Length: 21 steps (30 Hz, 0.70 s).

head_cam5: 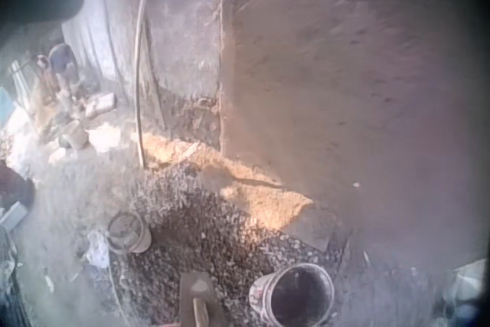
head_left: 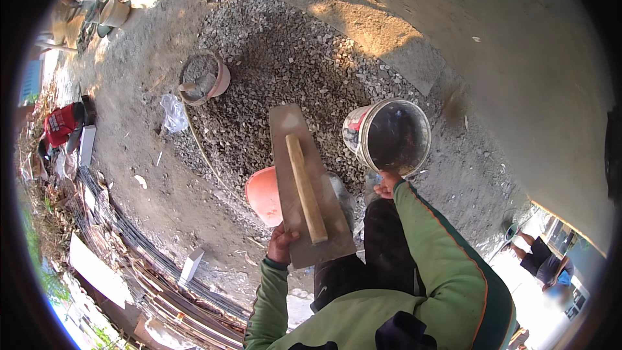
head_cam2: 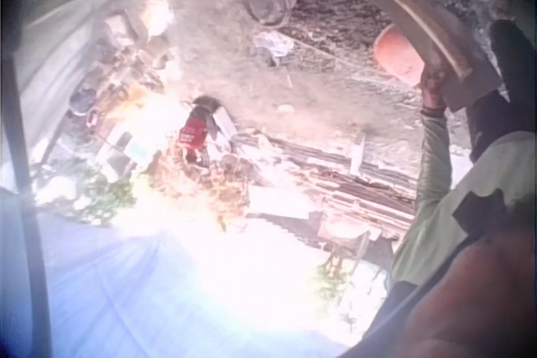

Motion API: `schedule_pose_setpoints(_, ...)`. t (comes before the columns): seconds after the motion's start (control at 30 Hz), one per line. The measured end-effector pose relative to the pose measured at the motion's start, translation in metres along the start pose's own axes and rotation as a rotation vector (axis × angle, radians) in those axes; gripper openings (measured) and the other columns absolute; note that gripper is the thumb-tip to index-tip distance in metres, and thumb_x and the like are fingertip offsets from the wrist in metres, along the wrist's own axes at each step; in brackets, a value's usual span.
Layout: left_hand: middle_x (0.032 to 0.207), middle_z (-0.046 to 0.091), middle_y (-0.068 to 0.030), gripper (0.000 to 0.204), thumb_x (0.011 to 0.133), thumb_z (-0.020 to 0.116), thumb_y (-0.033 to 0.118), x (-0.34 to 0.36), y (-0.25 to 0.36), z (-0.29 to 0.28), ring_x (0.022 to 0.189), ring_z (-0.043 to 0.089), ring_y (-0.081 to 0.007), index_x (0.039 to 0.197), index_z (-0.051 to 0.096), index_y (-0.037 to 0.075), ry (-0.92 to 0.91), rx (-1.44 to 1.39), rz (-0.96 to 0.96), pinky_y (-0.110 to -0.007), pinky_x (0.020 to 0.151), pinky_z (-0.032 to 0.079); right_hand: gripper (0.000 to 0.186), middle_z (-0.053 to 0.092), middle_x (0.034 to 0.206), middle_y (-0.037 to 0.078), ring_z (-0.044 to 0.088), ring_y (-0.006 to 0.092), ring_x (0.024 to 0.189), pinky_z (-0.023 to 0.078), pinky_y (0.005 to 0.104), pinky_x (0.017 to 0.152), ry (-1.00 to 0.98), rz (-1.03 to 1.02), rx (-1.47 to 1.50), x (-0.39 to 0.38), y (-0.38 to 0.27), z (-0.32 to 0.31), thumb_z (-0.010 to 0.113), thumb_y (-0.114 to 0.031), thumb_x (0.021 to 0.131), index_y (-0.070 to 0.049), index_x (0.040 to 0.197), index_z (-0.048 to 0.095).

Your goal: The person uses a long wooden straightedge to scrape and level wet plaster on a curved wall surface. They repeatedly pull the tool across the wall to remove excess material and create a smooth finish. The person briefly pauses to wash the straightedge in a bucket of water before resuming the leveling process.

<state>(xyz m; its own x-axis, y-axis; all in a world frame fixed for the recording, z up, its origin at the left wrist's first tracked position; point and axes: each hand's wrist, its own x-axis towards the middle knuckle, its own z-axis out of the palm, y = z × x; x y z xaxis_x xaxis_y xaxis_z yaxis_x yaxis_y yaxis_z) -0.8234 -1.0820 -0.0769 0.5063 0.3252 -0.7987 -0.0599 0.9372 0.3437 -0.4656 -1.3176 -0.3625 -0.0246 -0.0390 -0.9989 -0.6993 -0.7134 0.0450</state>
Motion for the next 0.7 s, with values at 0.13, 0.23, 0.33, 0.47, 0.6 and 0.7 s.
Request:
schedule_pose_setpoints(0.13,0.123,0.060,-0.0132,0.064,0.076,0.064,0.011,0.004,0.025,0.047,0.110,0.062,-0.0252,0.135,0.046,-0.001,-0.193,-0.010,0.037,-0.040,0.098,0.050,0.030,0.070,0.096,0.010,0.068,0.0248,0.088,0.052,0.0366,0.073,0.408,-0.722,-0.774,-0.078,-0.035,0.021,0.056,-0.036,0.093,-0.008,0.102,0.064)
schedule_pose_setpoints(0.23,0.124,0.060,-0.0148,0.062,0.078,0.063,0.011,0.009,0.044,0.080,0.111,0.062,-0.0265,0.135,0.044,-0.002,-0.283,-0.098,-0.033,-0.041,0.100,0.050,0.025,0.071,0.098,0.012,0.070,0.0270,0.088,0.054,0.0371,0.077,0.508,-1.194,-0.889,-0.121,-0.061,0.057,0.063,-0.030,0.091,-0.007,0.101,0.065)
schedule_pose_setpoints(0.33,0.126,0.059,-0.0172,0.059,0.080,0.061,0.010,0.017,0.068,0.122,0.112,0.062,-0.0290,0.135,0.044,-0.004,-0.346,-0.056,0.002,-0.043,0.100,0.050,0.021,0.071,0.099,0.011,0.068,0.0225,0.087,0.053,0.0385,0.080,0.283,-1.340,-0.467,-0.149,-0.088,0.098,0.063,-0.023,0.092,-0.008,0.107,0.064)
schedule_pose_setpoints(0.47,0.124,0.060,-0.0191,0.052,0.083,0.058,0.010,0.024,0.116,0.192,0.114,0.061,-0.0321,0.132,0.046,-0.006,-0.303,-0.030,-0.164,-0.047,0.099,0.051,0.029,0.066,0.108,0.012,0.064,0.0230,0.095,0.052,0.0380,0.083,0.260,-1.211,-0.237,-0.179,-0.114,0.127,0.061,-0.019,0.091,-0.010,0.118,0.058)
schedule_pose_setpoints(0.6,0.103,0.066,-0.0121,0.028,0.088,0.056,0.015,0.048,0.165,0.269,0.090,0.067,-0.0238,0.112,0.061,0.001,-0.399,-0.076,-0.250,-0.037,0.082,0.055,0.042,0.059,0.117,0.014,0.060,0.0254,0.104,0.051,0.0371,0.086,0.469,-1.001,-0.348,-0.216,-0.157,0.131,0.060,-0.014,0.088,-0.012,0.129,0.051)
schedule_pose_setpoints(0.7,0.107,0.065,-0.0146,0.038,0.084,0.058,0.010,0.088,0.218,0.294,0.095,0.066,-0.0260,0.119,0.055,-0.004,-0.478,0.847,0.245,-0.041,0.085,0.055,0.053,0.055,0.124,0.016,0.056,0.0272,0.112,0.050,0.0365,0.088,0.594,-0.884,-0.377,-0.260,-0.218,0.130,0.059,-0.010,0.086,-0.013,0.137,0.045)
